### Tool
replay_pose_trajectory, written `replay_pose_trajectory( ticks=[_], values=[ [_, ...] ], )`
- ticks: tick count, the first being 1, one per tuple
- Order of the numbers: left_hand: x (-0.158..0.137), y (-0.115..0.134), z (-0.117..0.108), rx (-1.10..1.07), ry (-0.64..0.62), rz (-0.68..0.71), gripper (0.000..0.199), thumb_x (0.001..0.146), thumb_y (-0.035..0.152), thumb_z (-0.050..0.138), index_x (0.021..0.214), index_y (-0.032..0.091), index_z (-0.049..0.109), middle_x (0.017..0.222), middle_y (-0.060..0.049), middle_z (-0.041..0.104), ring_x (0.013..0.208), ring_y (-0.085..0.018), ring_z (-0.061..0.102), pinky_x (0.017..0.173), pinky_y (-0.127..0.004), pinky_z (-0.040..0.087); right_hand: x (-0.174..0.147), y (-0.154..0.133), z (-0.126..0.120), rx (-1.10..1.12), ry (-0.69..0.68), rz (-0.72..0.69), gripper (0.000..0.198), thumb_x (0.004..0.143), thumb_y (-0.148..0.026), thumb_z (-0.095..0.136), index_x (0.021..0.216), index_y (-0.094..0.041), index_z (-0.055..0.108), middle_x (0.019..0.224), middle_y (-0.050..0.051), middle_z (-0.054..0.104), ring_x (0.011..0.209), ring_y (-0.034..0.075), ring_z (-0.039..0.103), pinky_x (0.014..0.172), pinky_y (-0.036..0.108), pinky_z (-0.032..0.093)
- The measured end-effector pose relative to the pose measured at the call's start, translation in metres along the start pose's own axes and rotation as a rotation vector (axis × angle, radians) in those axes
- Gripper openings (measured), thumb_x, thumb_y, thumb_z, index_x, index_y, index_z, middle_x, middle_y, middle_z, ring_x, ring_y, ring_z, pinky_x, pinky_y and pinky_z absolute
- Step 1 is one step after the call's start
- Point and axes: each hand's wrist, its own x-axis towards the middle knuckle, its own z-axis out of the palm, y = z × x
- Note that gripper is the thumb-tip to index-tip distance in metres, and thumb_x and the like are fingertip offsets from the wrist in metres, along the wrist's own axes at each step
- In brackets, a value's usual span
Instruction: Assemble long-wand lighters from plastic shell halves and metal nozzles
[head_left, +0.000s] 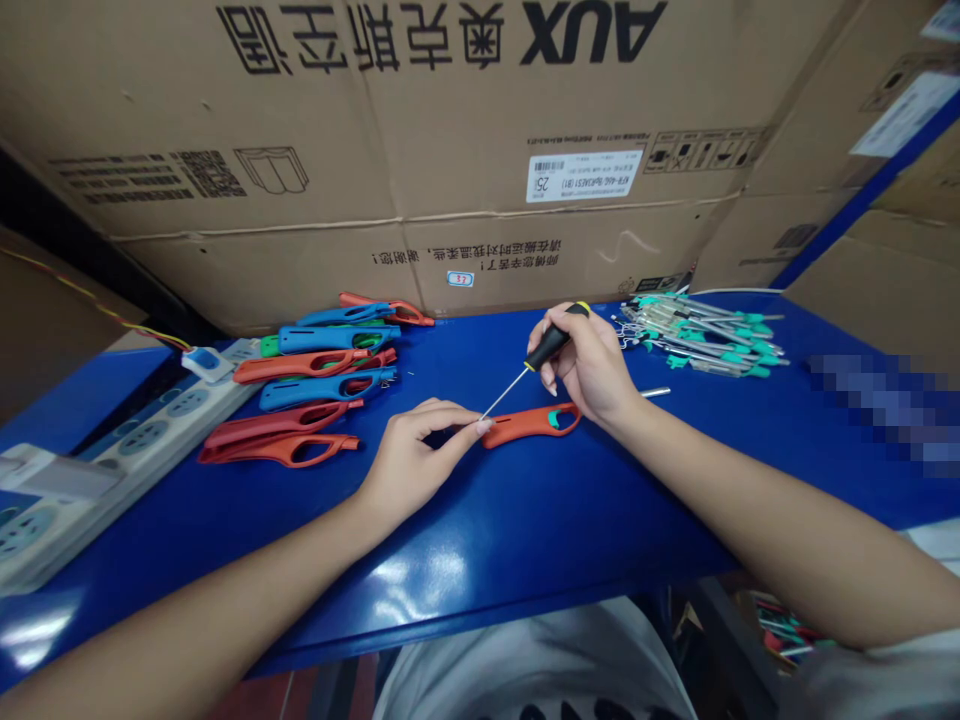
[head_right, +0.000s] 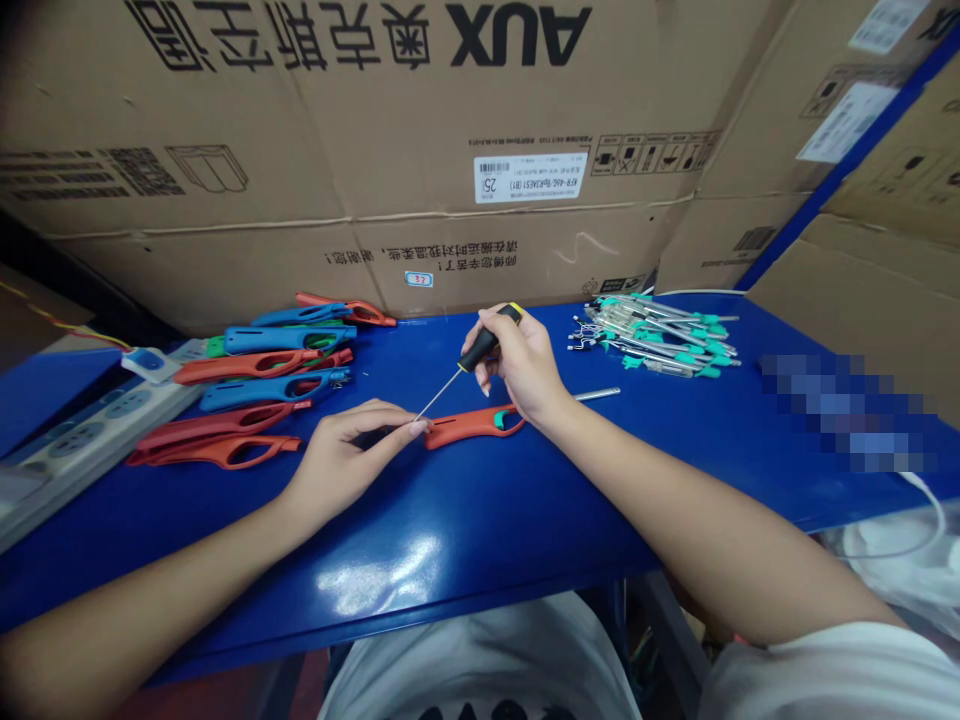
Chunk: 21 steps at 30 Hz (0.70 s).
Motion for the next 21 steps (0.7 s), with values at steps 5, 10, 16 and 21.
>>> replay_pose_trajectory(
  ticks=[5,10,16,21],
  values=[
    [0.0,-0.002,0.0,0.022,-0.003,0.002,0.009,0.088,0.028,0.073,0.086,0.023,0.08,0.085,-0.003,0.079,0.079,-0.019,0.07,0.076,-0.032,0.056,0.001,0.0,0.0,-0.029,-0.028,-0.03,0.037,0.081,-0.051,0.072,0.079,-0.022,0.05,0.067,-0.005,0.066,0.035,0.007,0.051,0.029,0.02,0.039],
    [-0.005,0.006,0.006,0.064,-0.075,0.037,0.008,0.088,0.028,0.074,0.084,0.024,0.08,0.082,-0.002,0.078,0.076,-0.018,0.068,0.074,-0.032,0.054,-0.006,-0.014,0.007,-0.183,-0.136,-0.101,0.036,0.084,-0.051,0.073,0.097,-0.023,0.056,0.072,-0.005,0.067,0.034,0.005,0.048,0.029,0.019,0.036],
    [-0.012,0.016,0.012,0.057,-0.178,0.051,0.009,0.089,0.029,0.073,0.086,0.024,0.08,0.082,-0.002,0.078,0.077,-0.018,0.067,0.074,-0.032,0.053,-0.033,-0.026,0.015,-0.445,-0.107,-0.367,0.059,0.076,-0.037,0.083,0.127,-0.03,0.054,0.089,-0.001,0.068,0.064,0.013,0.064,0.058,0.026,0.057],
    [-0.011,0.011,0.013,0.054,-0.212,0.036,0.01,0.088,0.031,0.073,0.085,0.025,0.08,0.084,-0.003,0.078,0.081,-0.02,0.068,0.076,-0.034,0.054,-0.041,-0.036,0.016,-0.562,-0.459,-0.399,0.048,0.099,-0.032,0.051,0.146,-0.029,0.042,0.122,0.005,0.067,0.083,0.015,0.068,0.075,0.03,0.059]
  ],
)
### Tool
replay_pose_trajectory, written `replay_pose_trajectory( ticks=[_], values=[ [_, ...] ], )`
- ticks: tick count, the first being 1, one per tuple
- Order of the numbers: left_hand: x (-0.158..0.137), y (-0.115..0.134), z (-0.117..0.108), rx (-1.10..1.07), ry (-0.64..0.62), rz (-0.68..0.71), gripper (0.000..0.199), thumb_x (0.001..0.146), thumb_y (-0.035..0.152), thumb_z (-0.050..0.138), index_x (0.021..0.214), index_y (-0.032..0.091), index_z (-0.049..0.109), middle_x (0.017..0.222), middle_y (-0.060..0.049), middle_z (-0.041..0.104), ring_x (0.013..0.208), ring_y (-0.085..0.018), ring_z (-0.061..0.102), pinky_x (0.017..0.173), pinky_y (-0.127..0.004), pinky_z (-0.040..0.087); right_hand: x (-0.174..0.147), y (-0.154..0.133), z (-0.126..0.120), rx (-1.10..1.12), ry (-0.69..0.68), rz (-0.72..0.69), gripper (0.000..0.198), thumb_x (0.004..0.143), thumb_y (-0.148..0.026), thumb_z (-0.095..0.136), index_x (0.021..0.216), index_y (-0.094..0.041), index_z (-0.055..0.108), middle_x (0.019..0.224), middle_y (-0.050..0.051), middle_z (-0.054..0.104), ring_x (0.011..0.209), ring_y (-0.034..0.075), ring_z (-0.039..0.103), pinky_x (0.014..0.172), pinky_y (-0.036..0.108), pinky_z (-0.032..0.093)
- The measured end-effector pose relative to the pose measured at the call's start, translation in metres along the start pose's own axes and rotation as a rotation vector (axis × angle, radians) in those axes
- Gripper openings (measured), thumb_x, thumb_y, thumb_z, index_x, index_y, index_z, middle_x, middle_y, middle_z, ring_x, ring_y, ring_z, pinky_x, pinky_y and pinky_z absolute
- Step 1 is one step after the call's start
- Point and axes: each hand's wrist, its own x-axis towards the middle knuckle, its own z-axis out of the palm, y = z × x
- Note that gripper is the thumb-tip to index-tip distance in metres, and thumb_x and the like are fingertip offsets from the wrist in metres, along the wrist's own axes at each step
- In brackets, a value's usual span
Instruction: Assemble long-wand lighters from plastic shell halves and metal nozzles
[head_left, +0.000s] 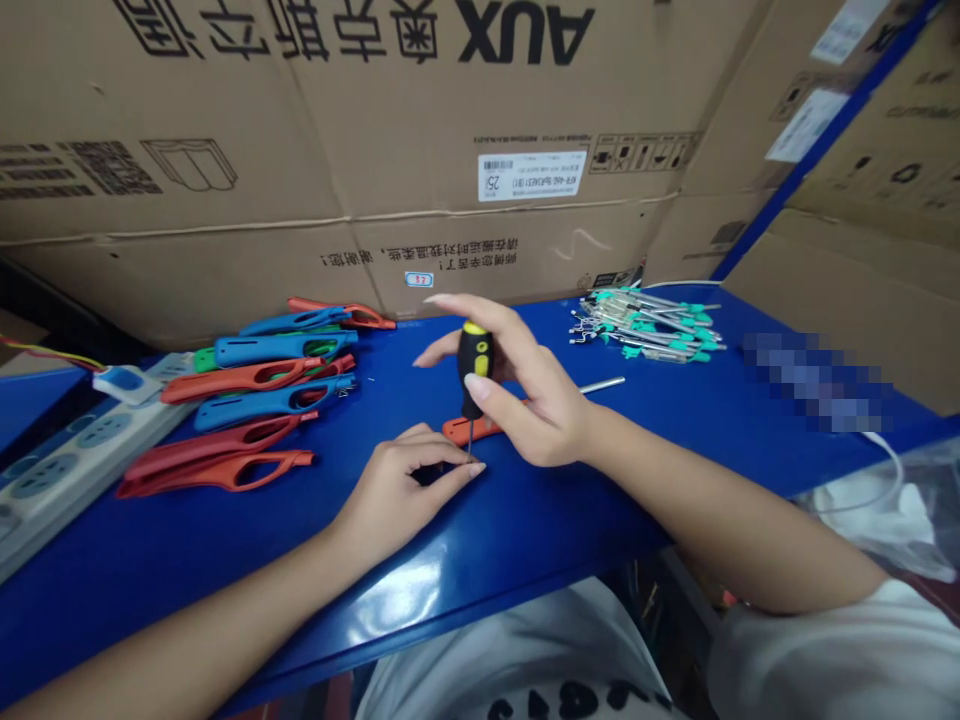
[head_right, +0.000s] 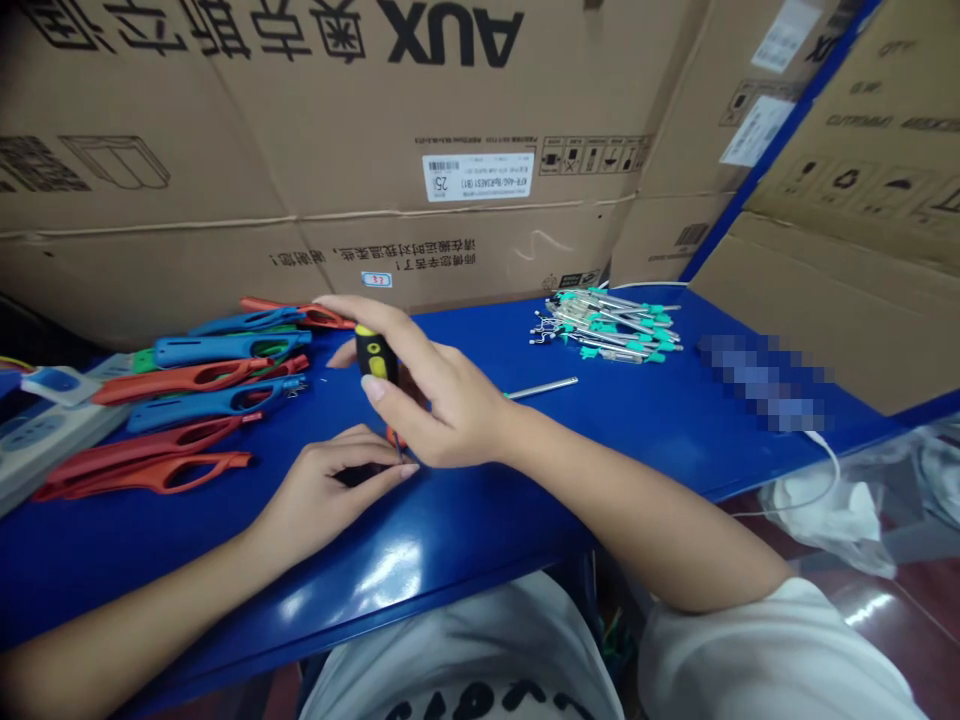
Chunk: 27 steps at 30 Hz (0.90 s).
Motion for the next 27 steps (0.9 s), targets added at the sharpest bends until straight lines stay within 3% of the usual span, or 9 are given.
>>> replay_pose_trajectory(
  ticks=[3,7,12,14,18,21,27],
  values=[
    [0.001,-0.003,0.0,0.006,-0.021,0.01,0.01,0.088,0.031,0.073,0.086,0.025,0.08,0.086,-0.003,0.078,0.085,-0.021,0.069,0.08,-0.035,0.056,0.002,0.0,-0.004,0.002,-0.094,0.005,0.05,0.099,-0.032,0.051,0.148,-0.032,0.042,0.131,0.004,0.064,0.086,0.015,0.069,0.073,0.028,0.06],
    [0.002,-0.005,0.001,0.011,0.02,0.027,0.008,0.088,0.03,0.074,0.084,0.025,0.08,0.086,-0.002,0.079,0.082,-0.021,0.071,0.084,-0.036,0.056,0.001,0.006,-0.006,-0.204,0.039,-0.086,0.05,0.087,-0.041,0.071,0.135,-0.032,0.058,0.138,0.004,0.062,0.083,0.017,0.069,0.071,0.029,0.06],
    [0.004,-0.007,0.0,0.039,0.064,0.086,0.008,0.088,0.03,0.074,0.086,0.025,0.079,0.088,-0.003,0.079,0.088,-0.022,0.071,0.083,-0.036,0.057,-0.001,0.003,-0.003,-0.159,-0.047,-0.065,0.054,0.097,-0.032,0.055,0.15,-0.032,0.041,0.138,0.005,0.061,0.084,0.014,0.07,0.07,0.026,0.061],
    [0.006,-0.008,-0.002,0.062,0.083,0.102,0.01,0.086,0.032,0.076,0.092,0.024,0.079,0.094,-0.004,0.078,0.092,-0.022,0.071,0.087,-0.036,0.057,0.0,0.002,-0.002,-0.129,-0.037,-0.058,0.052,0.098,-0.03,0.053,0.149,-0.032,0.042,0.141,0.005,0.058,0.092,0.015,0.07,0.069,0.024,0.061],
    [0.008,-0.012,-0.008,0.136,0.102,0.071,0.042,0.082,0.036,0.08,0.12,0.023,0.07,0.12,-0.007,0.073,0.112,-0.026,0.066,0.102,-0.043,0.052,0.0,0.011,0.0,-0.148,0.1,-0.062,0.05,0.094,-0.029,0.059,0.142,-0.034,0.049,0.14,0.004,0.058,0.101,0.019,0.07,0.071,0.026,0.061],
    [0.009,-0.018,-0.01,0.183,0.075,0.021,0.048,0.084,0.036,0.076,0.128,0.023,0.064,0.129,-0.008,0.068,0.12,-0.027,0.063,0.107,-0.046,0.049,0.001,0.019,0.001,-0.171,0.181,-0.032,0.049,0.093,-0.028,0.06,0.141,-0.034,0.049,0.137,0.005,0.059,0.103,0.021,0.069,0.073,0.028,0.062],
    [0.007,-0.024,-0.009,0.207,0.015,0.006,0.048,0.086,0.027,0.071,0.133,0.022,0.06,0.117,-0.007,0.073,0.108,-0.024,0.069,0.099,-0.043,0.054,0.002,0.021,0.002,-0.177,0.194,-0.002,0.048,0.094,-0.03,0.059,0.14,-0.032,0.048,0.135,0.006,0.058,0.081,0.015,0.067,0.07,0.029,0.062]
  ],
)
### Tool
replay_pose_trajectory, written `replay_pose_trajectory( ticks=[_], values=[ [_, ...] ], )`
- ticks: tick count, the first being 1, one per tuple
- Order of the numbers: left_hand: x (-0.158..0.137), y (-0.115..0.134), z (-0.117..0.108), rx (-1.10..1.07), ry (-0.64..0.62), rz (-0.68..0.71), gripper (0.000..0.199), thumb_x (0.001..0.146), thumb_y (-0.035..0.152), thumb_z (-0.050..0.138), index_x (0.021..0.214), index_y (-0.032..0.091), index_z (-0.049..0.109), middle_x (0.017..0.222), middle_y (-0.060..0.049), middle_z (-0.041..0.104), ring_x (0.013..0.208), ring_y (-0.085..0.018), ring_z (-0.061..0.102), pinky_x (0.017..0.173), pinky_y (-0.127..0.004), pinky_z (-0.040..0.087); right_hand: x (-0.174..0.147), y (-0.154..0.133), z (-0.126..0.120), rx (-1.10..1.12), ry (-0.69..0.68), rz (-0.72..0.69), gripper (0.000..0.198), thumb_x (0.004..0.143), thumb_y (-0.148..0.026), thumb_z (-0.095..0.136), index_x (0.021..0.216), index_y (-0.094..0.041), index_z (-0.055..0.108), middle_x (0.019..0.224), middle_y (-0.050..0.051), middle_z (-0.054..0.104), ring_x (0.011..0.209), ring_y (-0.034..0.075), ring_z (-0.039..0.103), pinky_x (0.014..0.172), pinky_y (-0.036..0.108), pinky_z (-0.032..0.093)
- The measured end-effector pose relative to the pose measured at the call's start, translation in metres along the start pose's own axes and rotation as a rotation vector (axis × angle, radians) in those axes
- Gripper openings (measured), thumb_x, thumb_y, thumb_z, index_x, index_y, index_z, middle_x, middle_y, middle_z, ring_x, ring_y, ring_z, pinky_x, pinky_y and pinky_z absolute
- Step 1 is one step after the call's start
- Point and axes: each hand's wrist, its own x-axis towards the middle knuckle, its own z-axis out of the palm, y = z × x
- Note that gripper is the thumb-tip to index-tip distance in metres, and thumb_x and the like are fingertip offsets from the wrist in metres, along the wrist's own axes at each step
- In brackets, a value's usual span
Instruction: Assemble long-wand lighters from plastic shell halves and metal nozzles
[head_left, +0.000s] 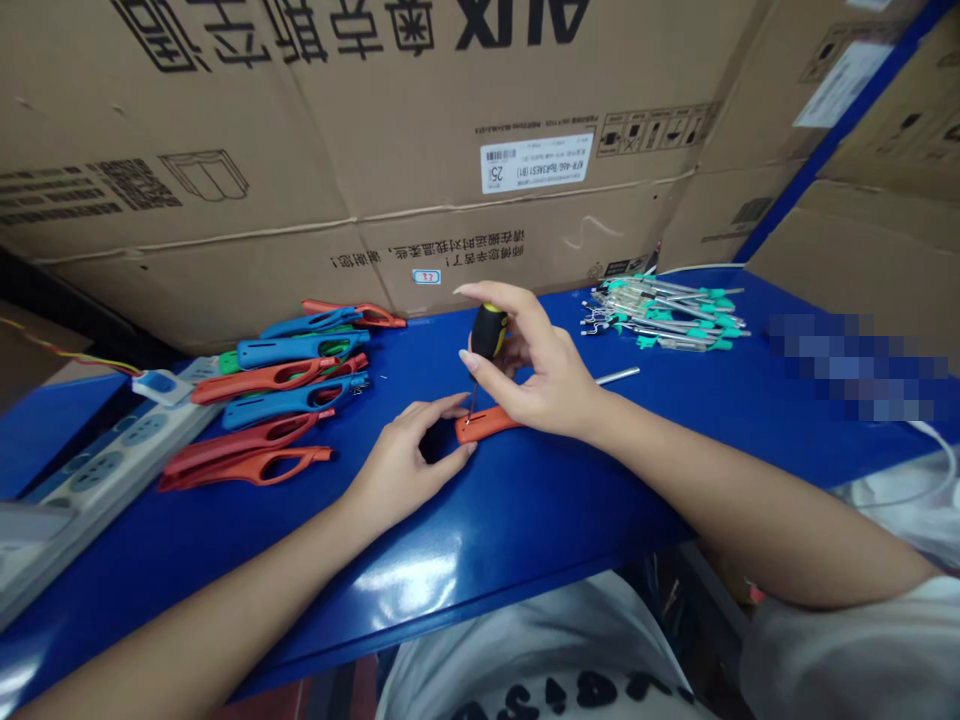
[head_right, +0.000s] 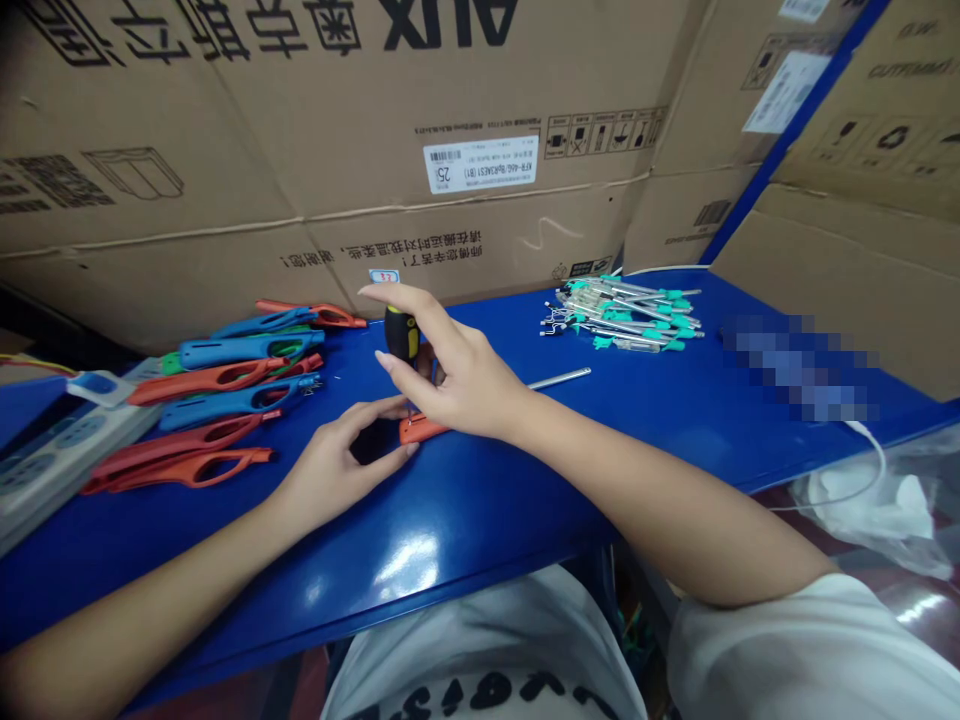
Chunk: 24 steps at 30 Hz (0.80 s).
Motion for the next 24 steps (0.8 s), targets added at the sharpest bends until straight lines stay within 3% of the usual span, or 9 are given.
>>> replay_pose_trajectory(
  ticks=[8,19,24],
  values=[
    [0.0005,0.003,-0.0004,-0.018,0.005,0.013,0.036,0.085,0.025,0.071,0.121,0.021,0.066,0.113,-0.007,0.074,0.104,-0.023,0.069,0.096,-0.041,0.055,-0.0024,-0.0046,0.0035,0.004,0.001,0.014,0.044,0.095,-0.032,0.058,0.138,-0.032,0.048,0.131,0.005,0.059,0.072,0.011,0.062,0.06,0.024,0.057],
    [0.0005,0.0038,-0.0001,-0.002,-0.012,0.065,0.035,0.085,0.023,0.073,0.119,0.022,0.067,0.11,-0.005,0.074,0.1,-0.023,0.069,0.092,-0.038,0.055,-0.0044,-0.0051,0.0064,0.039,-0.005,0.009,0.044,0.093,-0.03,0.061,0.136,-0.032,0.052,0.131,0.004,0.059,0.072,0.01,0.062,0.065,0.025,0.058],
    [0.0005,0.0049,-0.0011,0.006,-0.02,0.067,0.034,0.085,0.022,0.073,0.118,0.022,0.066,0.11,-0.004,0.074,0.1,-0.022,0.069,0.092,-0.038,0.054,-0.0057,0.001,0.0066,-0.035,-0.027,-0.111,0.048,0.095,-0.027,0.059,0.141,-0.025,0.046,0.125,0.006,0.061,0.065,0.008,0.06,0.064,0.025,0.06]
  ],
)
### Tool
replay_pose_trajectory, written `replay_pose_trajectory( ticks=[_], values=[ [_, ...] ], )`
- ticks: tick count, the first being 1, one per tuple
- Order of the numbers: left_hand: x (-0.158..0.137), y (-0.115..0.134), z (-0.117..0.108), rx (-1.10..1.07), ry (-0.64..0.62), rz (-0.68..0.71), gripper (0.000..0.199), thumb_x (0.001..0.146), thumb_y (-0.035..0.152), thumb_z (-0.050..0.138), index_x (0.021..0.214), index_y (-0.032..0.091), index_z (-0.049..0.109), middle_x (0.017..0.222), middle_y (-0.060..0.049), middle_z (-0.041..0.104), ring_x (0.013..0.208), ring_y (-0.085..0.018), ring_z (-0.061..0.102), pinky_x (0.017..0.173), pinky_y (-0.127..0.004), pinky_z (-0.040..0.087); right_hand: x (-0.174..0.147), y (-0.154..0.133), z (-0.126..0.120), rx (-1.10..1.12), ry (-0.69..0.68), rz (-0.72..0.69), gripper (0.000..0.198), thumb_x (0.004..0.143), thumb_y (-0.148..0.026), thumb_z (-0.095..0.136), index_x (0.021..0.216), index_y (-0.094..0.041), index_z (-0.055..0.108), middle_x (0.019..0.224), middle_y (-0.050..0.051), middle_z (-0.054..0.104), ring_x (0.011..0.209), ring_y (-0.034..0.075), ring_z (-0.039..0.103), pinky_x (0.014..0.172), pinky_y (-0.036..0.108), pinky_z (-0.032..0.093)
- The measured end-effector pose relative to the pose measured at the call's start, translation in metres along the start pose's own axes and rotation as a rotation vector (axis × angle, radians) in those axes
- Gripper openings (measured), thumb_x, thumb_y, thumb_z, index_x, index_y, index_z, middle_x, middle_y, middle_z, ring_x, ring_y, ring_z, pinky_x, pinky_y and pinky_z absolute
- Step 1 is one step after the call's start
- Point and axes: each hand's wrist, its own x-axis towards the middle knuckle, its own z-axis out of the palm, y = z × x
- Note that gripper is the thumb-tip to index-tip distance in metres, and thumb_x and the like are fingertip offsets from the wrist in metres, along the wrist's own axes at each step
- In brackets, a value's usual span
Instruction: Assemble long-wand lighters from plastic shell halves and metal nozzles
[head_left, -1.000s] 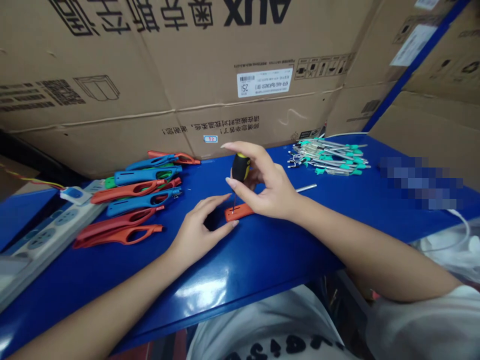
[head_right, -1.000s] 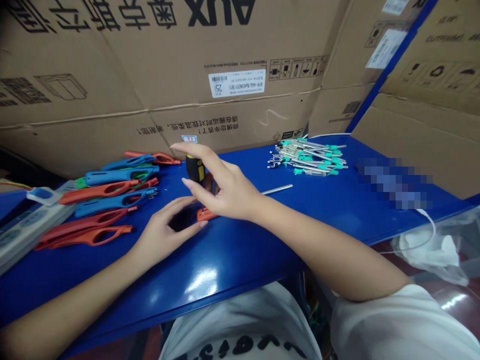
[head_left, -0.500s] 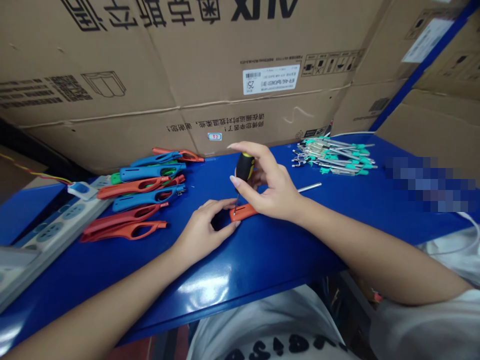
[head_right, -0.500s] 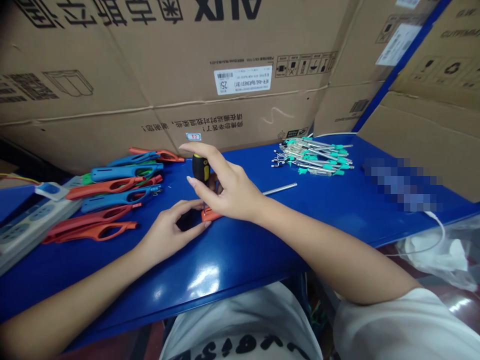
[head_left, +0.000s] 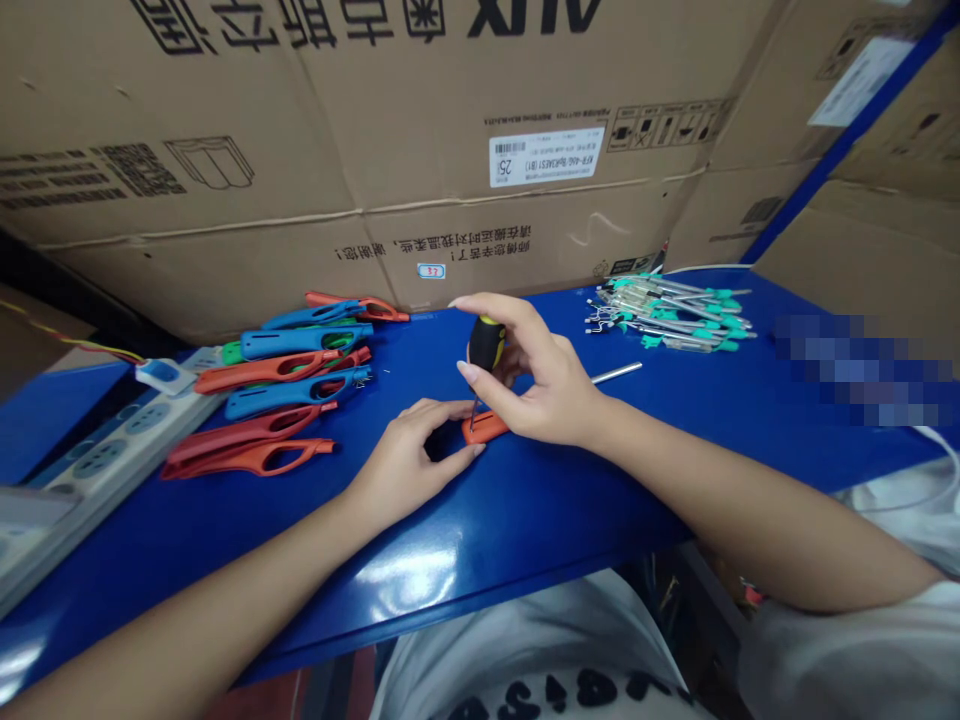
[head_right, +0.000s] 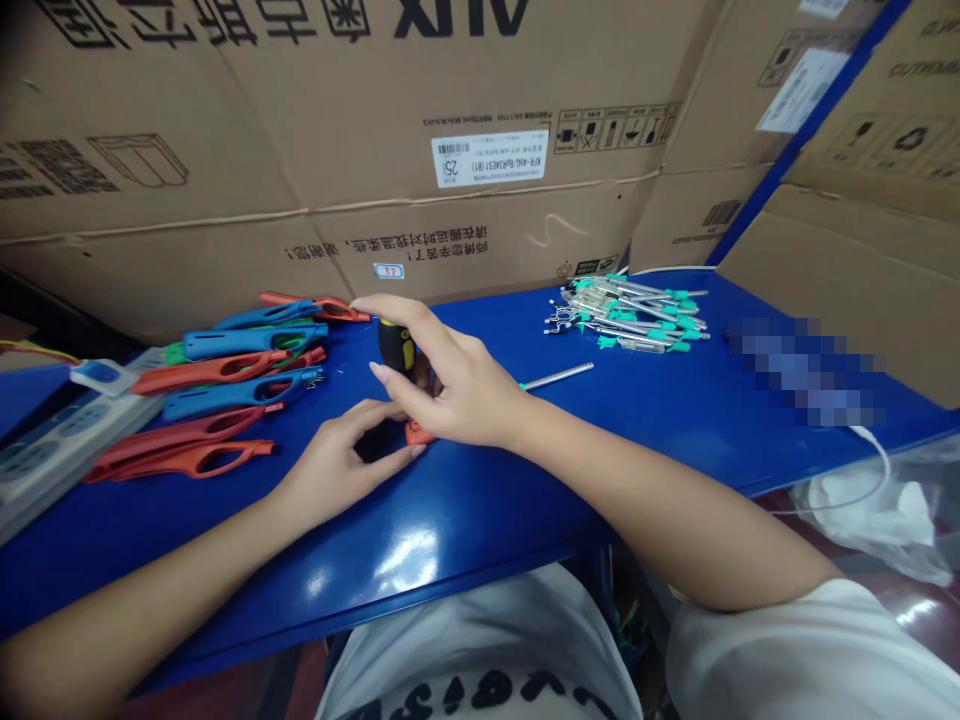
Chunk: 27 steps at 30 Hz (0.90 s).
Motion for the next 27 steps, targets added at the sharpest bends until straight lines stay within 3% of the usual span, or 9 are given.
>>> replay_pose_trajectory(
  ticks=[7,14,18,22,24,27],
  values=[
    [0.0,0.0,0.001,-0.015,-0.002,0.002,0.032,0.086,0.024,0.074,0.116,0.022,0.067,0.111,-0.004,0.074,0.101,-0.023,0.069,0.093,-0.039,0.054,0.0,0.002,-0.002,-0.068,-0.096,-0.059,0.048,0.098,-0.026,0.053,0.144,-0.024,0.038,0.133,0.008,0.057,0.071,0.007,0.061,0.063,0.022,0.059],
    [-0.001,0.001,0.001,-0.047,-0.005,-0.039,0.021,0.084,0.023,0.076,0.102,0.02,0.065,0.101,-0.002,0.073,0.095,-0.022,0.069,0.088,-0.036,0.053,0.008,-0.008,-0.011,0.047,-0.328,-0.034,0.061,0.096,-0.011,0.047,0.152,-0.021,0.024,0.137,0.012,0.056,0.096,0.014,0.067,0.08,0.028,0.058],
    [-0.001,-0.001,0.002,-0.03,0.0,-0.036,0.022,0.083,0.023,0.077,0.101,0.02,0.065,0.099,-0.002,0.073,0.092,-0.021,0.069,0.085,-0.034,0.053,0.009,-0.009,-0.014,-0.156,-0.305,-0.055,0.058,0.096,-0.02,0.054,0.149,-0.025,0.032,0.146,0.012,0.052,0.099,0.017,0.069,0.078,0.028,0.058],
    [0.0,-0.003,0.004,-0.002,0.003,-0.015,0.024,0.084,0.024,0.077,0.104,0.02,0.067,0.1,-0.003,0.073,0.094,-0.022,0.069,0.084,-0.034,0.053,0.006,-0.008,-0.012,-0.445,-0.212,-0.108,0.06,0.095,-0.046,0.063,0.146,-0.022,0.041,0.127,0.008,0.068,0.095,0.021,0.072,0.072,0.028,0.057],
    [0.0,-0.003,0.004,-0.013,0.0,-0.01,0.023,0.084,0.024,0.077,0.105,0.02,0.067,0.101,-0.003,0.073,0.094,-0.022,0.068,0.084,-0.035,0.053,0.006,-0.008,-0.011,-0.428,-0.206,-0.128,0.056,0.099,-0.046,0.055,0.148,-0.022,0.039,0.126,0.008,0.068,0.099,0.02,0.071,0.075,0.028,0.058],
    [0.0,-0.002,0.003,-0.042,-0.008,-0.015,0.022,0.085,0.025,0.076,0.104,0.02,0.066,0.103,-0.003,0.073,0.095,-0.021,0.068,0.086,-0.035,0.052,0.006,-0.009,-0.009,-0.239,-0.249,-0.082,0.051,0.106,-0.03,0.038,0.155,-0.022,0.026,0.142,0.01,0.058,0.102,0.015,0.069,0.077,0.025,0.058]
  ],
)
